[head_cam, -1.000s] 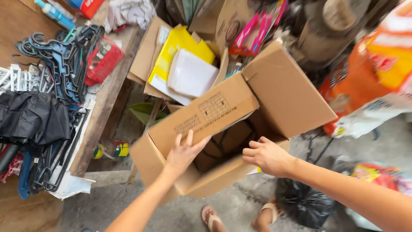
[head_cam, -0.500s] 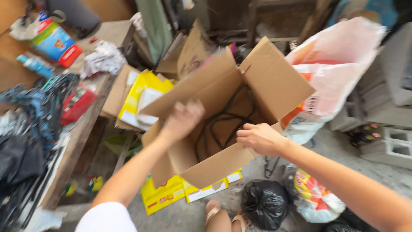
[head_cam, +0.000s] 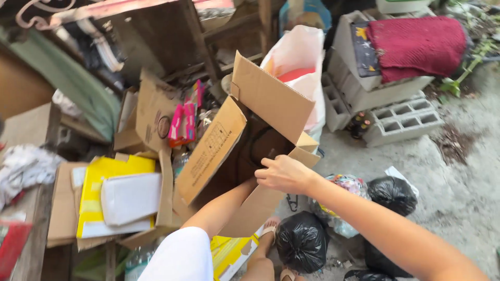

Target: Sorting through various trash items, cardboard boxes, and plastic bottles.

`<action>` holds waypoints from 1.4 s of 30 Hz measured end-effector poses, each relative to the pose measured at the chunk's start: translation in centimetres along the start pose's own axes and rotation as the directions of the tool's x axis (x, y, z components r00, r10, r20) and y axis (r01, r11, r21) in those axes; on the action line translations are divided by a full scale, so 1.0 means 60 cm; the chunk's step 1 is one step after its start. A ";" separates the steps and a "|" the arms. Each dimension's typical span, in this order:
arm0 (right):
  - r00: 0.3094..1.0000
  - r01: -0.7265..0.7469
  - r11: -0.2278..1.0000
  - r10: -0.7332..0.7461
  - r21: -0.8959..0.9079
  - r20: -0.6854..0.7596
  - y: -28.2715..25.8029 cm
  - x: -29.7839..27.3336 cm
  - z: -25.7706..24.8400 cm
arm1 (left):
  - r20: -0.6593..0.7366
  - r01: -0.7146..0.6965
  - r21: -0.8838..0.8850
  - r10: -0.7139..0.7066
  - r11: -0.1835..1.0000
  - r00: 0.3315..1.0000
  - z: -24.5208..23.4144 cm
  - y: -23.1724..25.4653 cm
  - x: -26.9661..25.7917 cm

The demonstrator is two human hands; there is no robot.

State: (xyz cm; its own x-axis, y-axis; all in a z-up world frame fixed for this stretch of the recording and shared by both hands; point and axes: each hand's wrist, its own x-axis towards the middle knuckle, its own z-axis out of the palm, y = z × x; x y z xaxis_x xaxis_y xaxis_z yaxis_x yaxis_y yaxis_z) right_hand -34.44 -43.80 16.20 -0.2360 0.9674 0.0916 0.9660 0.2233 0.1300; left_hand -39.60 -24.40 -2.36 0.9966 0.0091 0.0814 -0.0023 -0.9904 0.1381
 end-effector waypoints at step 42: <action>0.526 -0.842 0.507 0.694 0.185 0.492 0.142 -0.253 0.142 | 0.265 0.150 -0.578 0.011 0.802 0.964 0.110 -0.158 0.729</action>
State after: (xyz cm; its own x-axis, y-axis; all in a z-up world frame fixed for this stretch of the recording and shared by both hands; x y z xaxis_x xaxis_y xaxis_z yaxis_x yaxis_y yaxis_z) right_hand -21.72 -55.58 7.52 0.5979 0.7224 -0.3474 0.7080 -0.6791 -0.1938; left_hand 4.58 -15.54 -6.60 0.9826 -0.0386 -0.1815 0.1000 -0.7137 0.6933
